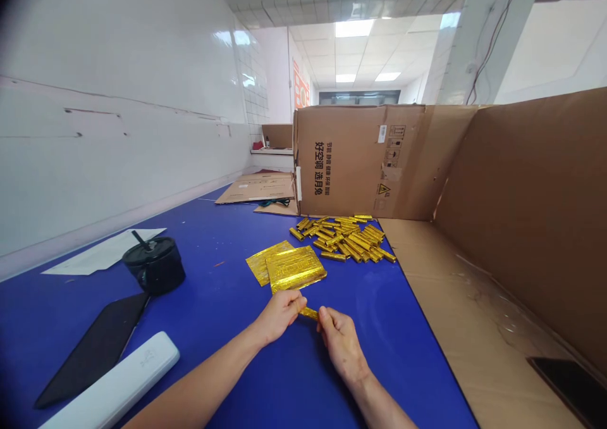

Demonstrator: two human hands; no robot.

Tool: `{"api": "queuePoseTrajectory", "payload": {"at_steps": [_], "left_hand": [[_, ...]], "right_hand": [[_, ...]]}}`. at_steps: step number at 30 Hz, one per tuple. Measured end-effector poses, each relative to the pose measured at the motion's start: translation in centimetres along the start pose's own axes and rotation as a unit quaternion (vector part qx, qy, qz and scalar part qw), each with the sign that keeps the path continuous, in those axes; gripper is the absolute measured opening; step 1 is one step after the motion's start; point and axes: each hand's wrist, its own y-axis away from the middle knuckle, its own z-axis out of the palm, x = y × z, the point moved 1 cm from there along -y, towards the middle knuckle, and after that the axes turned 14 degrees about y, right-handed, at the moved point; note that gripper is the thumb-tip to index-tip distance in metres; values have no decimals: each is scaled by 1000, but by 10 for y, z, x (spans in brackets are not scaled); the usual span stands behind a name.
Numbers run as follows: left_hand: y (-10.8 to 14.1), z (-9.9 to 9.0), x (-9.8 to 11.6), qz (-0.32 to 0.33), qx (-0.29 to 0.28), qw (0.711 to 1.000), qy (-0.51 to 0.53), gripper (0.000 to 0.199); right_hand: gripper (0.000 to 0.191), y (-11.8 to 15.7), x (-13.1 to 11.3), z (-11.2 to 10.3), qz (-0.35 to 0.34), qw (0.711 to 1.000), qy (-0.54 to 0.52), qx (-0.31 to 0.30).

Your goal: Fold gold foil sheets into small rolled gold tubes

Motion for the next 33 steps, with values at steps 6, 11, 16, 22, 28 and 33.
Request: {"api": "queuePoseTrajectory", "payload": {"at_steps": [6, 11, 16, 22, 28, 33], "left_hand": [[1, 2, 0, -24, 39, 995, 86, 37], [-1, -2, 2, -20, 57, 987, 152, 30], [0, 0, 2, -22, 78, 971, 224, 30], [5, 15, 1, -61, 75, 949, 300, 34], [7, 17, 3, -69, 52, 949, 302, 32], [6, 16, 5, -73, 69, 946, 309, 33]], "right_hand": [[42, 5, -5, -1, -56, 992, 86, 67], [46, 0, -1, -3, -10, 1000, 18, 7], [40, -5, 3, -1, -9, 1000, 24, 2], [38, -1, 0, -1, -23, 998, 35, 43], [39, 2, -2, 1, -34, 998, 59, -19], [37, 3, 0, 4, -38, 998, 50, -3]]}}
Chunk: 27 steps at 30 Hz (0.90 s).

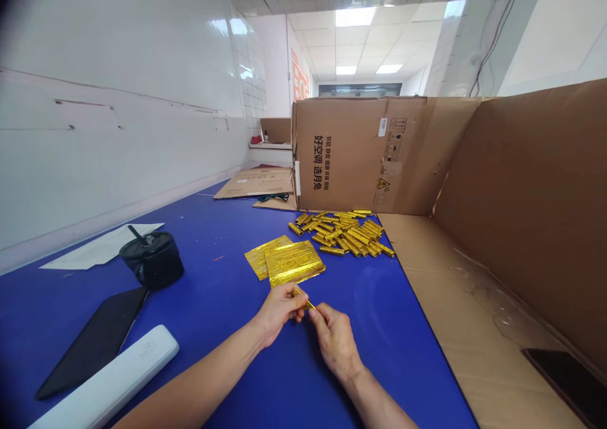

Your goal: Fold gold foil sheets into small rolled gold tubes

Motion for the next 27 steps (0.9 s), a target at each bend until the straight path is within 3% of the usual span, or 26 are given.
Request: {"api": "queuePoseTrajectory", "payload": {"at_steps": [7, 16, 21, 27], "left_hand": [[-4, -5, 4, -1, 1, 1000, -17, 37], [0, 1, 2, 39, -47, 994, -96, 26], [2, 3, -1, 49, -56, 991, -114, 24], [-5, -5, 3, 67, -7, 993, -100, 30]], "right_hand": [[36, 0, -1, 0, -6, 1000, -3, 12], [41, 0, -8, -4, 15, 996, -9, -83], [41, 0, -1, 2, -7, 999, 4, -46], [41, -1, -1, 3, -21, 997, 69, -15]]}}
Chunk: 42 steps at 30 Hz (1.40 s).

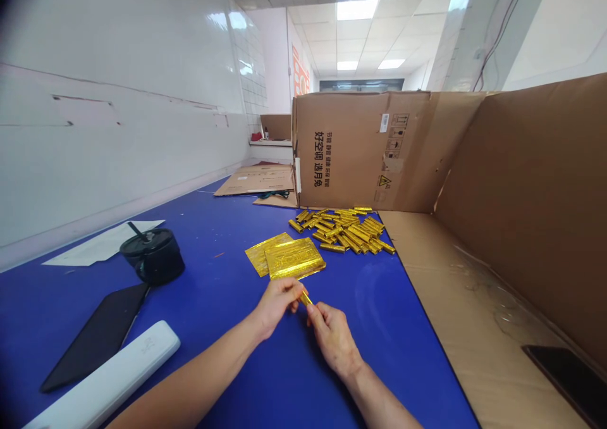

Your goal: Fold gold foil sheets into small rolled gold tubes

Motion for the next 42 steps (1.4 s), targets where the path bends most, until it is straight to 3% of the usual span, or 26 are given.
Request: {"api": "queuePoseTrajectory", "payload": {"at_steps": [4, 13, 19, 23, 26, 33, 42], "left_hand": [[-4, -7, 5, 0, 17, 1000, 1, 33], [-5, -15, 11, -59, -34, 995, -76, 30], [-6, -15, 8, -7, -76, 989, -125, 14], [1, -6, 3, 13, -127, 980, -154, 13], [6, -1, 2, 19, -146, 973, -177, 11], [2, -4, 5, 10, -111, 981, -162, 13], [-4, -13, 5, -27, -70, 990, -118, 25]], "right_hand": [[42, 1, -1, -4, -13, 997, 72, 36], [35, 4, -1, -12, -38, 976, 195, 92], [33, 4, -6, -20, -10, 992, 118, 47], [33, 3, -6, -18, -48, 993, 105, 0], [36, 3, -5, -14, -55, 993, 101, 26], [39, 3, -2, -10, -33, 991, 111, 61], [40, 3, 0, -11, -52, 979, 173, 97]]}}
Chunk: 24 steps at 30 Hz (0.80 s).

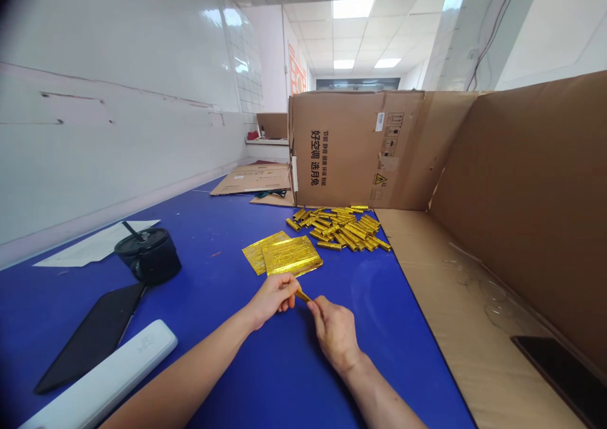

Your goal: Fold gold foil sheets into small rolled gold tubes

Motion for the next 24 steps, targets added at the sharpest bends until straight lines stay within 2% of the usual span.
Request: {"api": "queuePoseTrajectory", "payload": {"at_steps": [2, 5, 8, 11, 17, 24], "left_hand": [[0, 0, -1, -14, 1, 1000, 4, 27], [-1, -1, -1, -8, 14, 1000, 6, 18], [-1, 3, -2, 24, 13, 1000, -1, 9], [2, 10, -4, 48, -12, 999, -16, 7], [9, 18, -6, 45, -22, 997, -51, 16], [3, 6, 0, 44, 31, 997, -53, 23]], "right_hand": [[38, 1, -1, -1, -12, 1000, 16, 3], [33, 1, -4, -6, -17, 1000, 15, -5], [32, 0, -6, -9, -2, 999, -15, -46], [32, -1, -6, -8, -8, 996, -47, -81], [37, 0, -5, -3, 11, 996, -72, -55], [41, -1, -3, -3, 38, 993, -97, -50]]}}
